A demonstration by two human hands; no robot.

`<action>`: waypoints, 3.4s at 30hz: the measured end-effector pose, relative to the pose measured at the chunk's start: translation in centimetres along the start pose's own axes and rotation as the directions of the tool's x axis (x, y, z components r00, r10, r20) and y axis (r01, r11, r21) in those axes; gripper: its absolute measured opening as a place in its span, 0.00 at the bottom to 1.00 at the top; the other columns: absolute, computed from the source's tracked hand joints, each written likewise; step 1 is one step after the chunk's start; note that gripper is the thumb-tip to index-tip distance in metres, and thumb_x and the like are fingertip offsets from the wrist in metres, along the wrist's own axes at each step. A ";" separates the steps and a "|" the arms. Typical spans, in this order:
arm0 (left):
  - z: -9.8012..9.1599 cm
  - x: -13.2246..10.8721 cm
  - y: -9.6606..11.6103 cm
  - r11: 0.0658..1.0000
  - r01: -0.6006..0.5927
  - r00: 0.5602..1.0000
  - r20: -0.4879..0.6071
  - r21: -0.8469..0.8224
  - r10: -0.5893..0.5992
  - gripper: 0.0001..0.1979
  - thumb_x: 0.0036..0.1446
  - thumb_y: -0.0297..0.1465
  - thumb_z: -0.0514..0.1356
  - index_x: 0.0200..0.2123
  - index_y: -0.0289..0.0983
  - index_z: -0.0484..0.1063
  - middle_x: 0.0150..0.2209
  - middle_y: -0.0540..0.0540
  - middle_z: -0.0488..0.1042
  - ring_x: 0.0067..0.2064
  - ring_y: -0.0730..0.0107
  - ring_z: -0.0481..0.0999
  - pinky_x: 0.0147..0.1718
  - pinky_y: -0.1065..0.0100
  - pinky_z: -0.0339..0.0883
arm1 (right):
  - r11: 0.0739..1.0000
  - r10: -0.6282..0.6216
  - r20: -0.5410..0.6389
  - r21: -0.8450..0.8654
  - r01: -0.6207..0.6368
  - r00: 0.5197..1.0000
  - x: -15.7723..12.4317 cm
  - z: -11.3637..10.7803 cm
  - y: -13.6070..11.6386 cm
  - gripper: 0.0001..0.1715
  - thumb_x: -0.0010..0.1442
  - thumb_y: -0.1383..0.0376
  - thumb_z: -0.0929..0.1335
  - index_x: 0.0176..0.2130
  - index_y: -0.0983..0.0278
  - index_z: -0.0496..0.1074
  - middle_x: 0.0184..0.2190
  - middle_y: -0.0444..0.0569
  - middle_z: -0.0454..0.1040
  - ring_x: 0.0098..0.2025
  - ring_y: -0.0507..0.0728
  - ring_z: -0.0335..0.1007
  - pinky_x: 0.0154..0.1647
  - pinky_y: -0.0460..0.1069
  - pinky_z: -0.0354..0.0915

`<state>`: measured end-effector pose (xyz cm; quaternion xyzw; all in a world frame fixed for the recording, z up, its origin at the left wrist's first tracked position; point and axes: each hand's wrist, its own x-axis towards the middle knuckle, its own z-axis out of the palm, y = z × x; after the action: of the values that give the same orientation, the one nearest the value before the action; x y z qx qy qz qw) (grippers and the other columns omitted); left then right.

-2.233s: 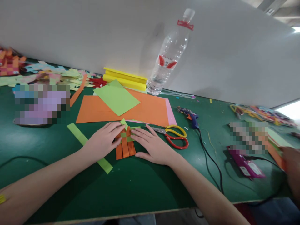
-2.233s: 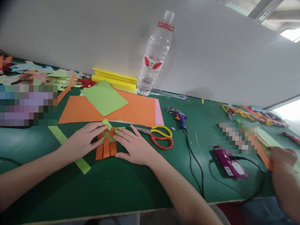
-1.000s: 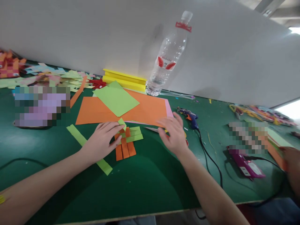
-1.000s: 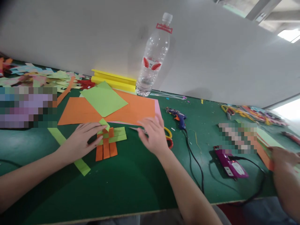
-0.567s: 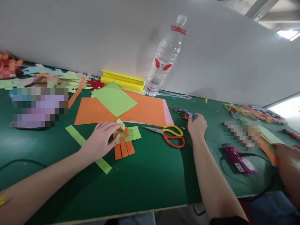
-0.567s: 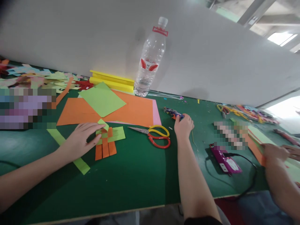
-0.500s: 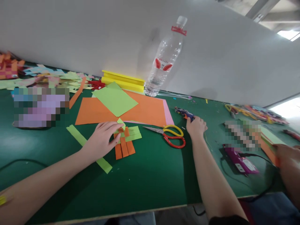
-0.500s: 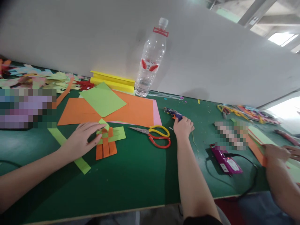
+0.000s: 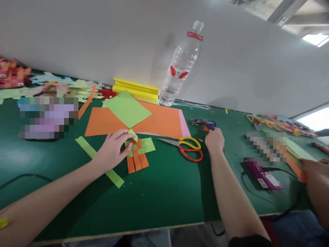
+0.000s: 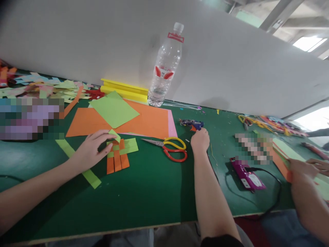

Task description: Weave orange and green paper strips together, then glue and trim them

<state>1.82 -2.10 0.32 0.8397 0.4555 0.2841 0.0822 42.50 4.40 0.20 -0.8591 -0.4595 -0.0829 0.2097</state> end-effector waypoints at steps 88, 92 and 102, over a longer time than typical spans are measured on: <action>-1.1 0.6 -0.1 0.951 0.202 0.979 0.046 -0.236 -0.197 0.11 0.62 0.34 0.48 0.37 0.42 0.70 0.38 0.47 0.77 0.40 0.61 0.75 0.47 0.54 0.63 | 0.437 -0.852 -0.247 0.154 0.886 0.463 -11.1 -1.4 -8.9 0.21 0.63 0.62 0.62 0.55 0.68 0.60 0.42 0.59 0.74 0.43 0.62 0.72 0.42 0.57 0.71; -1.1 0.5 -0.1 0.950 0.210 0.978 0.056 -0.231 -0.202 0.11 0.62 0.34 0.48 0.38 0.42 0.71 0.39 0.48 0.77 0.39 0.62 0.75 0.47 0.53 0.62 | 0.438 -0.851 -0.253 0.139 0.888 0.459 -11.0 -1.4 -8.9 0.21 0.64 0.62 0.61 0.55 0.68 0.60 0.43 0.59 0.74 0.43 0.62 0.72 0.42 0.57 0.71; -1.0 0.5 -0.2 0.949 0.207 0.978 0.061 -0.236 -0.199 0.11 0.62 0.34 0.49 0.38 0.41 0.71 0.39 0.48 0.77 0.40 0.61 0.74 0.47 0.53 0.61 | 0.443 -0.853 -0.251 0.118 0.889 0.458 -10.6 -1.7 -8.7 0.20 0.62 0.64 0.63 0.52 0.69 0.62 0.42 0.59 0.74 0.43 0.62 0.72 0.41 0.55 0.71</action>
<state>1.33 -1.72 1.28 0.7772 0.4998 0.3120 0.2208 29.38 -0.10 0.63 -0.4594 -0.8243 -0.1908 0.2705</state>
